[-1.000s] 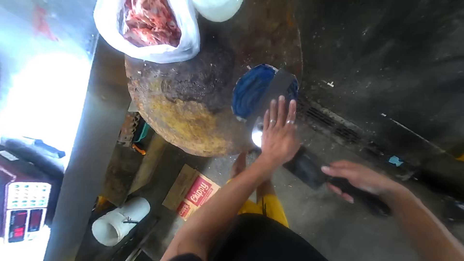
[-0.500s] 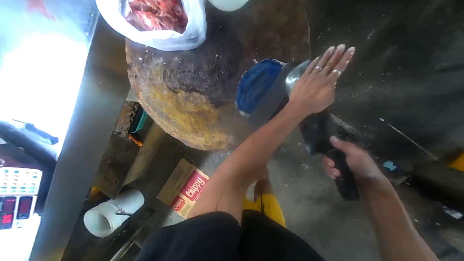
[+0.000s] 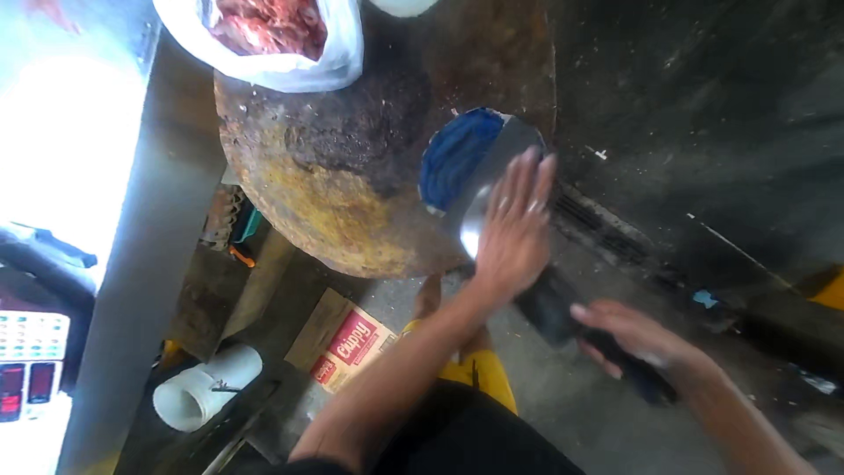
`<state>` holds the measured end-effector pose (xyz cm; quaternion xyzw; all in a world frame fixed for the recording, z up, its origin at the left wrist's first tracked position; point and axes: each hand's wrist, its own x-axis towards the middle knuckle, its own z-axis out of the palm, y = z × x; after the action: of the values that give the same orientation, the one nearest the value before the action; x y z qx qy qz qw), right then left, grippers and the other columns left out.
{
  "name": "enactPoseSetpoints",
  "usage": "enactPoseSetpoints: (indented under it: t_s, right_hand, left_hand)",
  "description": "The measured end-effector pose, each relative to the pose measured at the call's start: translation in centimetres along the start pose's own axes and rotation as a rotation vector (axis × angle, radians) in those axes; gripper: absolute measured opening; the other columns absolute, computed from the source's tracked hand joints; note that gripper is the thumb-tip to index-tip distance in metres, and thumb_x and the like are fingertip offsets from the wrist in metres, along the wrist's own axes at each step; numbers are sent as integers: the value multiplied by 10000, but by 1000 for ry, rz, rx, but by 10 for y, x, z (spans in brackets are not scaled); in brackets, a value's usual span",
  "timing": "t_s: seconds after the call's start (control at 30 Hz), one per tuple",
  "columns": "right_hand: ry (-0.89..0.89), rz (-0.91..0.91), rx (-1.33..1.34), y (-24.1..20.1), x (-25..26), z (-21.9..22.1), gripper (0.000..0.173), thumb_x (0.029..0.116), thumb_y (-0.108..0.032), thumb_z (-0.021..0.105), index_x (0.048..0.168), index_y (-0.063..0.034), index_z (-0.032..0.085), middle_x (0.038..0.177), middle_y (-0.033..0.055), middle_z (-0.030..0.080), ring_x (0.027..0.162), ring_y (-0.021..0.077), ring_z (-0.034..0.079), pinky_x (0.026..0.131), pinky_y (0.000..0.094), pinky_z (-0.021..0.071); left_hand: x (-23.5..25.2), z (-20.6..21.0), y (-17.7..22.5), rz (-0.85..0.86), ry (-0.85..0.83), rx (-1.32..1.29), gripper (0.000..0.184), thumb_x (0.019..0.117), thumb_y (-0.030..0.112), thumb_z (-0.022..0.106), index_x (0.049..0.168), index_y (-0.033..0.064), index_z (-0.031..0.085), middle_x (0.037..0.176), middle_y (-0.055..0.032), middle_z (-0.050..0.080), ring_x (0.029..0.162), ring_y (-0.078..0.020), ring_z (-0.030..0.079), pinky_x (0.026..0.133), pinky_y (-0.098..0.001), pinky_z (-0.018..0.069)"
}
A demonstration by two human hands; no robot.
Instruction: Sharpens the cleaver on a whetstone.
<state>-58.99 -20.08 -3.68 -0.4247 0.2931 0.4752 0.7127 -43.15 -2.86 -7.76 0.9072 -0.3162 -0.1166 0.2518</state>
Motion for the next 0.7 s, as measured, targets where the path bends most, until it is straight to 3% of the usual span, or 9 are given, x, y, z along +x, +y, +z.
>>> enactPoseSetpoints:
  t_s: [0.07, 0.1, 0.17, 0.27, 0.4, 0.47, 0.57, 0.63, 0.7]
  right_hand:
    - [-77, 72, -120, 2, -1, -10, 423, 1032, -495, 497, 852, -133, 622, 629, 32, 643, 457, 136, 603, 418, 273, 519]
    - [-53, 46, -132, -1, 3, -16, 423, 1040, -478, 467, 838, -140, 621, 631, 26, 653, 458, 130, 609, 418, 267, 521]
    - [87, -101, -31, -12, 19, -23, 437, 1082, -419, 358, 874, -139, 620, 624, 24, 645, 440, 118, 588, 409, 249, 515]
    - [164, -247, 194, -9, 51, -6, 505, 1093, -435, 236, 1013, -97, 603, 620, 31, 593, 440, 134, 572, 434, 287, 547]
    - [-30, -53, 18, 22, 29, 2, 424, 1020, -514, 502, 846, -142, 608, 608, 18, 626, 446, 126, 587, 412, 265, 515]
    - [-53, -36, -67, 16, 29, -11, 447, 1030, -510, 486, 818, -140, 621, 623, 21, 647, 462, 128, 609, 417, 268, 521]
    - [163, -191, 59, -11, 41, -19, 477, 1094, -414, 307, 924, -112, 635, 618, 33, 630, 447, 125, 589, 421, 263, 532]
    - [222, -261, 169, -19, 57, -13, 544, 1105, -466, 231, 1007, -94, 617, 598, 42, 585, 431, 140, 570, 431, 295, 546]
    - [151, -183, 103, -7, 48, -6, 523, 1086, -519, 285, 1004, -113, 605, 593, 29, 581, 429, 136, 566, 423, 291, 538]
  left_hand:
    - [-45, 4, 2, -166, -7, 53, 661, 1044, 279, 408, 1644, 94, 200, 1728, -135, 87, 1602, -271, 49, 1295, -511, 87]
    - [-39, 8, 1, -164, -5, 85, 660, 1036, 294, 416, 1636, 87, 234, 1716, -167, 128, 1597, -299, 91, 1283, -526, 99]
    - [20, 18, -5, -30, 17, 114, 644, 1034, 285, 418, 1631, 101, 261, 1702, -182, 182, 1589, -309, 135, 1285, -499, 126]
    - [100, 24, -15, 227, 0, 116, 645, 1034, 232, 409, 1646, 146, 222, 1718, -110, 168, 1594, -264, 127, 1289, -447, 134]
    - [-11, 3, -10, 11, -10, 84, 608, 1067, 268, 338, 1640, 98, 225, 1728, -130, 100, 1603, -274, 43, 1309, -507, 80]
    - [-33, 8, -12, -60, -16, 149, 614, 1061, 309, 367, 1633, 113, 261, 1719, -154, 126, 1599, -291, 78, 1289, -531, 92]
    - [54, 23, -15, 131, -10, 151, 618, 1038, 269, 381, 1629, 118, 277, 1696, -144, 231, 1585, -283, 166, 1282, -481, 156]
    - [112, 24, -18, 297, -29, 113, 646, 1011, 171, 413, 1636, 129, 256, 1697, -90, 255, 1582, -246, 186, 1279, -445, 178]
    - [89, 13, -14, 264, -51, 68, 682, 980, 98, 439, 1637, 139, 259, 1701, -69, 250, 1586, -224, 169, 1293, -440, 161]
